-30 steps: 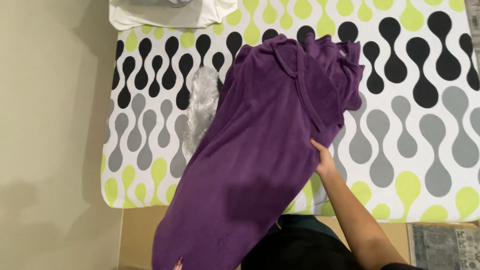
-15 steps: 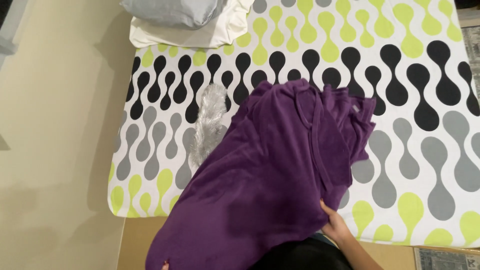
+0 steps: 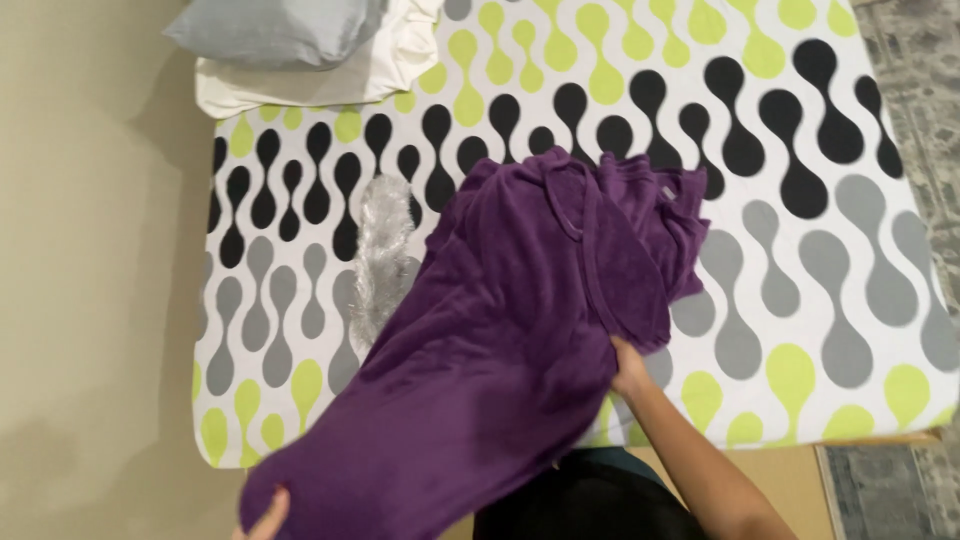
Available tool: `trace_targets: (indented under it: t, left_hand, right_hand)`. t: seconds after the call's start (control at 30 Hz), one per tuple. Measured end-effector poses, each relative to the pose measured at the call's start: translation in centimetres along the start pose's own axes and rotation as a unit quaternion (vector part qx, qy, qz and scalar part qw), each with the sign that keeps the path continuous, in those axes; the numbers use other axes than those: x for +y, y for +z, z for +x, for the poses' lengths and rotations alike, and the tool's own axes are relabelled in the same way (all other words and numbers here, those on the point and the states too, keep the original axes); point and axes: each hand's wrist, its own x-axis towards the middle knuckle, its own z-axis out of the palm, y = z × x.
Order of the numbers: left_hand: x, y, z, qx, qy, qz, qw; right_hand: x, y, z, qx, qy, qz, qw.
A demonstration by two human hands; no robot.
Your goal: Fold a purple blanket on top of a bed.
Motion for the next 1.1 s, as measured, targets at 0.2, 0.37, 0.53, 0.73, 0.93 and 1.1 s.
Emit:
trace_targets:
  t: [0.2,0.37,0.53,0.73,0.93,1.1]
  left_hand:
    - [21.0,21.2,-11.5,-0.104,0.133,0.01,0.986]
    - [32.0,26.2,-15.0,-0.156,0.226,-0.05,0.96]
    - [37.4,28.3,-16.6,-0.321,0.351,-0.128,0.87]
    - [32.6,30.2,-12.3,-0.335,0.452,-0.086,0.822]
    - [21.0,30.1,-0.9,-0.252,0.223,0.038,0.941]
    - [11.4,25.1,10.0,-0.148,0.059,0.237,0.958]
  right_hand:
    - [-13.3,10.7,-5.3,-0.051,-0.157,0.095,0.982]
    - [-25.6,20.4,-15.1,-0.177,-0.27,0.13,0.937]
    - [-32.9,23.0,-26.3,-0.272,-0.425,0.088,0.859]
    - [-24.1,17.9,-36.2,-0.367,-0.426,0.175,0.808]
    - [-8.7,4.1,-26.3,-0.132,-0.406,0.079,0.901]
    - [3.7,-4.1,-21.3,-0.058,-0.158,0.097,0.981]
